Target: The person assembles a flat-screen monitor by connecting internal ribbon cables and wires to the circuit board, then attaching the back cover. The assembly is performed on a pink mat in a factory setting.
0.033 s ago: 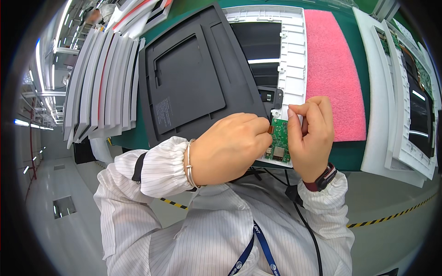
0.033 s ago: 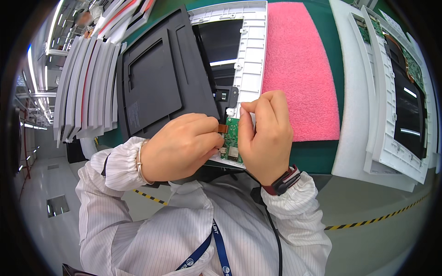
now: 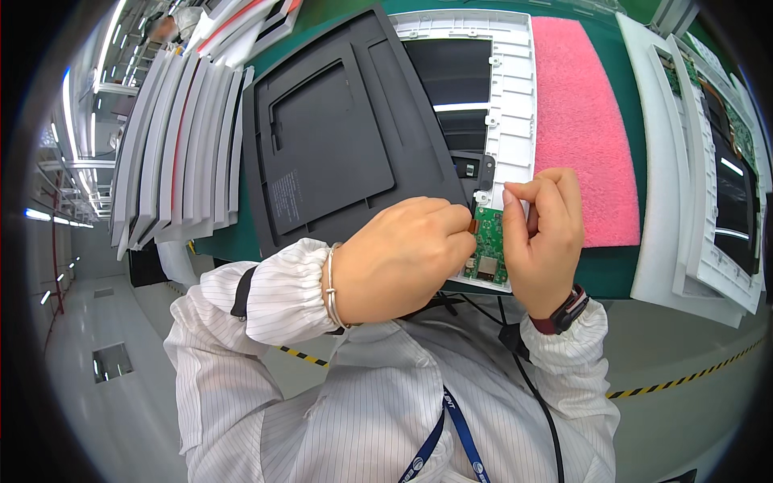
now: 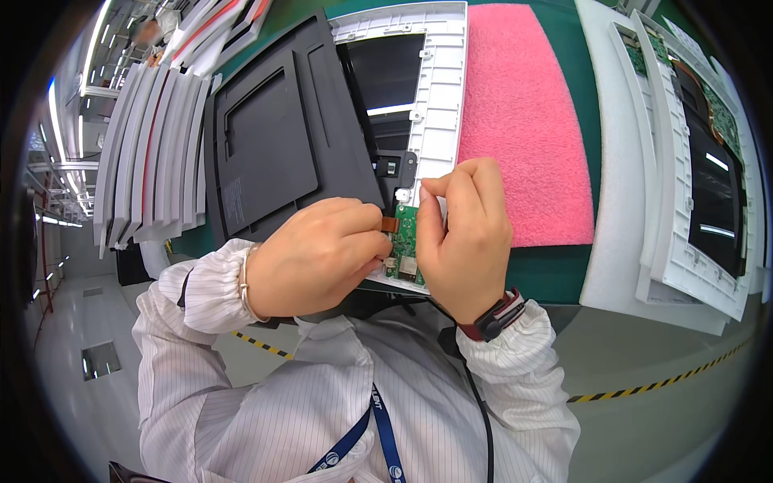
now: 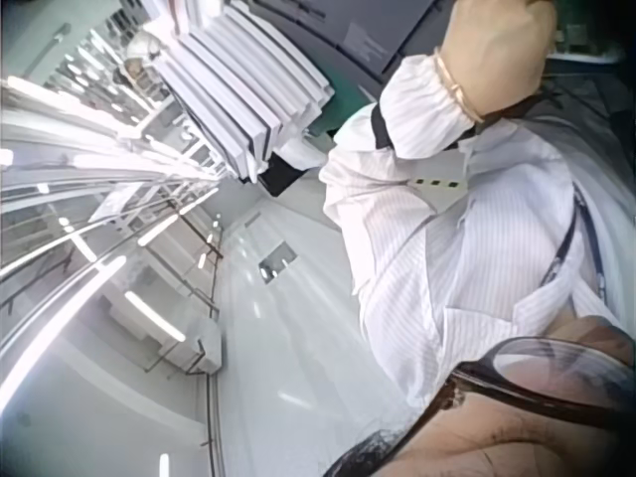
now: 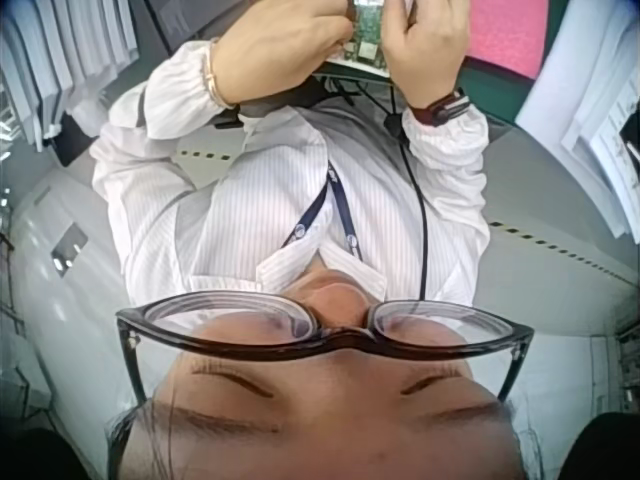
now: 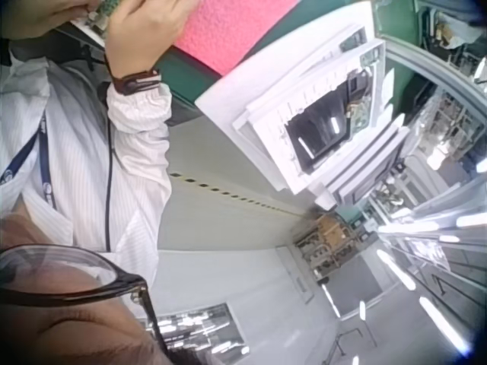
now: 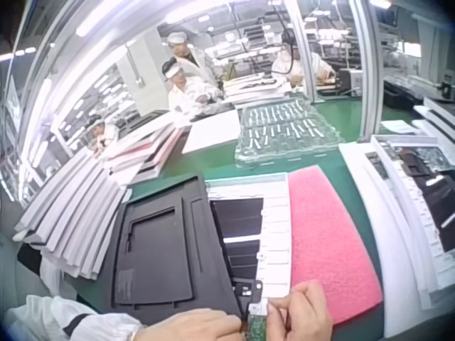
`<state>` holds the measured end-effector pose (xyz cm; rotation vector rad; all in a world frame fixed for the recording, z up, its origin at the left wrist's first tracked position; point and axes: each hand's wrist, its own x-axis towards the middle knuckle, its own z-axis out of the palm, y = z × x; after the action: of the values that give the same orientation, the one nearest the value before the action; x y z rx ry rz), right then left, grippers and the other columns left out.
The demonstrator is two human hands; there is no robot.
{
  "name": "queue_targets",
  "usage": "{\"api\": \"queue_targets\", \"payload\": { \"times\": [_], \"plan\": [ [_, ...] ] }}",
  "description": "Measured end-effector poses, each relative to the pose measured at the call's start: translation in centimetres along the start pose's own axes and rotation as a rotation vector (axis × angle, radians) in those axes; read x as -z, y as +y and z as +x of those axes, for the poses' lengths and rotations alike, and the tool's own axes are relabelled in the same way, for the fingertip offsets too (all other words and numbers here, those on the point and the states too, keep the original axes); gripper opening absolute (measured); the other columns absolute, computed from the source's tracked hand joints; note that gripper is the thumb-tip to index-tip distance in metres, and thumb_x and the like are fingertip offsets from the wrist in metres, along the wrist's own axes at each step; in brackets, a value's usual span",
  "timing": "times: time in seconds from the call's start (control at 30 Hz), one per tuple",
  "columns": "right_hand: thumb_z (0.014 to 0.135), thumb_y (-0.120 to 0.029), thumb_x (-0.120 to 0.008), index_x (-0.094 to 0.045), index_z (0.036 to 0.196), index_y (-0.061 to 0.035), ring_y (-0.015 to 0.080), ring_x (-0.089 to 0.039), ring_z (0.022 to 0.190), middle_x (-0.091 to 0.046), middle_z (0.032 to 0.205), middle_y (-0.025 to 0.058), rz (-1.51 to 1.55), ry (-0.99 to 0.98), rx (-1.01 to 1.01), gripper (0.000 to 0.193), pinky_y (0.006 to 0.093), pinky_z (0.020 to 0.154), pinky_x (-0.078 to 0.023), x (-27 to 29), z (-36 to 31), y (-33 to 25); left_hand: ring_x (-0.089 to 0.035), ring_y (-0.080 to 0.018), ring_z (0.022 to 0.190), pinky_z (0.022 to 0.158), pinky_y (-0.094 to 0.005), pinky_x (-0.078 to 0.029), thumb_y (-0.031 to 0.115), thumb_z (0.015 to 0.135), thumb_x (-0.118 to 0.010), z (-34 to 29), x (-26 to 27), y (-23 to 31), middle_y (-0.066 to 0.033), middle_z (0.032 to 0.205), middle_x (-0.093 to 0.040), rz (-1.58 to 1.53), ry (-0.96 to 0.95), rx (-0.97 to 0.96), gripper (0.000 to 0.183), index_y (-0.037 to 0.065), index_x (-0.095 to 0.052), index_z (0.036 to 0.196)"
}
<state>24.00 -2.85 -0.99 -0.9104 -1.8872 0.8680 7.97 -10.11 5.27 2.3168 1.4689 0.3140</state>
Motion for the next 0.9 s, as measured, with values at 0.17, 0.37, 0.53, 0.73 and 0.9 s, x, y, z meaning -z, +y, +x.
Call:
{"api": "queue_targets", "payload": {
  "times": [0.17,0.37,0.53,0.73,0.9],
  "plan": [
    [0.079,0.007,-0.060,-0.055,0.086,0.0030,0.0282,-0.056,0.069,-0.049,0.087,0.0133,-0.004,0.036,0.047,0.009,0.0361,0.055,-0.043,-0.4,-0.1,0.5,-0.055,-0.0290,0.076,0.070,-0.0382,-0.046,0.004,0.074,-0.068,0.0,-0.1,0.1,-0.0106,0.080,-0.053,0.004,0.021,-0.014,0.012,0.001,-0.061,0.082],
    [0.079,0.008,-0.059,-0.055,0.087,0.0033,0.0257,-0.054,0.065,-0.049,0.086,0.0129,0.009,0.047,0.011,0.010,0.0342,0.054,-0.041,-0.5,0.0,0.1,-0.055,-0.0290,0.078,0.071,-0.0381,-0.046,0.004,0.074,-0.068,0.0,0.1,0.0,-0.0108,0.083,-0.054,0.025,0.007,-0.042,0.012,0.001,-0.061,0.083],
    [0.080,0.008,-0.059,-0.057,0.086,0.0038,0.0197,-0.049,0.060,-0.048,0.085,0.0112,0.057,0.030,-0.002,0.008,0.0302,0.051,-0.039,0.0,0.1,-0.1,-0.055,-0.0281,0.078,0.070,-0.0373,-0.046,0.004,0.075,-0.065,-0.6,0.4,-0.2,-0.0099,0.085,-0.054,0.053,0.017,-0.049,0.011,0.002,-0.060,0.085],
    [0.076,0.006,-0.063,-0.062,0.086,0.0013,0.0259,-0.052,0.072,-0.052,0.086,0.0127,-0.038,0.008,0.173,0.012,0.0346,0.062,-0.041,1.2,-0.4,-0.3,-0.052,-0.0236,0.074,0.068,-0.0329,-0.045,0.005,0.074,-0.060,-2.8,-0.6,1.1,-0.0078,0.084,-0.052,0.137,0.243,0.012,0.016,0.002,-0.062,0.089],
    [0.072,-0.001,-0.066,-0.065,0.085,-0.0044,0.0272,-0.055,0.083,-0.059,0.088,0.0085,-0.197,-0.266,0.442,0.013,0.0389,0.073,-0.039,2.2,-0.9,-3.1,-0.058,-0.0259,0.086,0.073,-0.0358,-0.045,0.007,0.076,-0.067,-5.1,-3.1,1.4,-0.0097,0.098,-0.059,0.085,0.455,0.031,0.027,0.001,-0.064,0.102]
  ]
}}
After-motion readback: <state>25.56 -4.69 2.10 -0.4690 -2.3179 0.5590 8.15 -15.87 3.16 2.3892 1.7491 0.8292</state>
